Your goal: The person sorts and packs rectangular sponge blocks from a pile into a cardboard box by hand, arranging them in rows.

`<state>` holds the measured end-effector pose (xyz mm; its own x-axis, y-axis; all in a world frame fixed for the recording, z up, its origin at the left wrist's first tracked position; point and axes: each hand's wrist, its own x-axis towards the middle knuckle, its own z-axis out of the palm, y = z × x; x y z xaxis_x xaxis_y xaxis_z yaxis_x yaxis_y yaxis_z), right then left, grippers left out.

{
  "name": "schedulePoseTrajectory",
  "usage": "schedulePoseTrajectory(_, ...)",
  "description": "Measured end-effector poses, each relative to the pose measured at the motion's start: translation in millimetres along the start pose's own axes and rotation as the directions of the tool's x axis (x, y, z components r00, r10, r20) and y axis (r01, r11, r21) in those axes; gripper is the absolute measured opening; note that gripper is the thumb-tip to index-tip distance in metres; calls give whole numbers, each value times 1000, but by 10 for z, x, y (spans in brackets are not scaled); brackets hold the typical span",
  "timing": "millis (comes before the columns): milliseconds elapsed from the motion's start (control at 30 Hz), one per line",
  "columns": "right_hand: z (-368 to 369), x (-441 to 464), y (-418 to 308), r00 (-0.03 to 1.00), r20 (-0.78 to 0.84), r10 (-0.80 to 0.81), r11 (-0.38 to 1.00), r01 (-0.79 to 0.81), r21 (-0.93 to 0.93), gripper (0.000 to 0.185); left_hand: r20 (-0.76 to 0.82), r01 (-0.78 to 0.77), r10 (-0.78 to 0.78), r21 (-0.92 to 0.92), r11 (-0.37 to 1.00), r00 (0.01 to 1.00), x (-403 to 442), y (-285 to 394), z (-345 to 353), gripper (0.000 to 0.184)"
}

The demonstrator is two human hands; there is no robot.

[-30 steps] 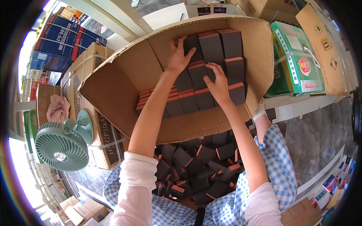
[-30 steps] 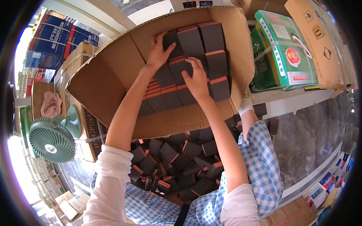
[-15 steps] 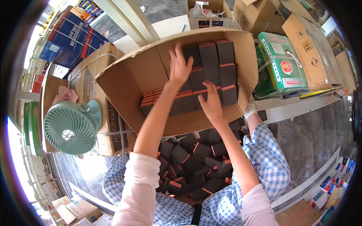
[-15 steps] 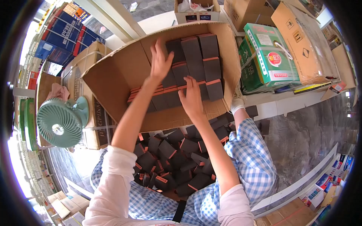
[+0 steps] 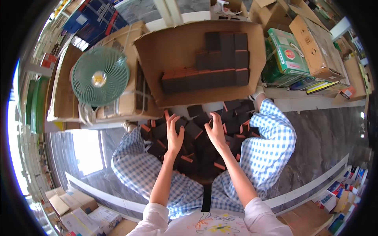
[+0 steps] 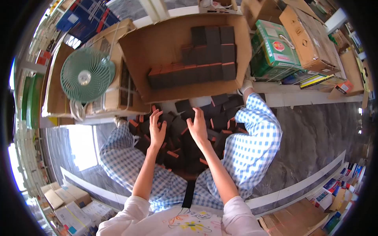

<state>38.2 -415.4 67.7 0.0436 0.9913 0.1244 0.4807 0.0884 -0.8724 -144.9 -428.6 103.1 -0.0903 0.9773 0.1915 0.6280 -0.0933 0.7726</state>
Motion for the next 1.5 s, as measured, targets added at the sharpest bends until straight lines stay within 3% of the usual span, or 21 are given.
schedulePoseTrajectory(33,25,-162,72,997,56,45,999,-44,-17,43,53,75,-72,-44,996,996,-135,-46,-90,38)
schedulePoseTrajectory(133,95,-485,289,965,228,133,989,-115,-87,44,86,54,-49,-64,997,995,-222,-73,-203,31)
schedulePoseTrajectory(233,182,-615,476,873,452,184,976,-107,-192,49,307,133,-133,22,991,942,-336,-118,-267,32)
schedulePoseTrajectory(267,205,-630,529,811,532,244,968,-176,-176,50,305,144,-142,16,990,942,-400,-186,-270,32)
schedulePoseTrajectory(333,215,-662,564,724,656,213,976,-125,-180,55,576,209,-258,151,966,776,-566,-313,-285,36)
schedulePoseTrajectory(367,223,-695,560,723,657,216,975,-123,-185,55,631,155,-217,153,976,745,-686,-554,-205,49)
schedulePoseTrajectory(400,241,-720,551,657,711,251,968,-147,-205,57,631,157,-216,149,976,745,-710,-561,-212,49)
schedulePoseTrajectory(433,260,-754,541,585,760,284,959,-171,-227,60,723,173,-309,258,951,618,-737,-565,-219,57)
schedulePoseTrajectory(467,287,-802,526,581,762,286,958,-168,-231,60,784,169,-401,366,915,474,-775,-564,-223,64)
schedulePoseTrajectory(500,347,-888,568,553,776,305,952,-169,-254,61,766,-23,-394,469,883,508,-886,-629,-170,73)
schedulePoseTrajectory(600,519,-1186,767,463,841,280,957,-63,-284,66,769,-113,-462,558,822,442,-1027,-751,-44,76)
schedulePoseTrajectory(700,512,-1368,631,311,836,453,875,27,-484,78,745,-79,-557,621,780,367,-1078,-943,61,76)
schedulePoseTrajectory(833,565,-1428,695,431,799,419,871,58,-488,78,799,38,-542,552,833,261,-1018,-1111,98,77)
schedulePoseTrajectory(900,605,-1386,770,501,813,298,942,-18,-335,77,813,21,-524,537,843,255,-1020,-1134,115,76)
schedulePoseTrajectory(1033,639,-1350,713,364,871,331,938,-229,-261,73,817,-59,-470,516,855,334,-1101,-1111,117,74)
schedulePoseTrajectory(1100,564,-1395,623,446,806,389,893,-397,-212,69,800,-33,-494,535,844,340,-1101,-1103,117,74)
schedulePoseTrajectory(1133,593,-1460,765,444,807,389,893,-398,-211,69,800,-32,-496,536,844,338,-1113,-1122,135,74)
schedulePoseTrajectory(1200,618,-1514,918,525,770,363,859,-509,-58,59,789,-67,-521,569,820,325,-1114,-1131,168,76)
schedulePoseTrajectory(1333,593,-1459,950,492,772,403,839,-536,-96,50,800,-152,-528,581,799,285,-1072,-1109,160,74)
schedulePoseTrajectory(1400,553,-1432,903,539,766,351,824,-567,21,43,845,-120,-453,500,858,285,-1004,-1090,89,68)
schedulePoseTrajectory(1500,495,-1435,820,588,722,365,846,-532,5,39,847,-149,-434,493,857,308,-926,-1034,71,64)
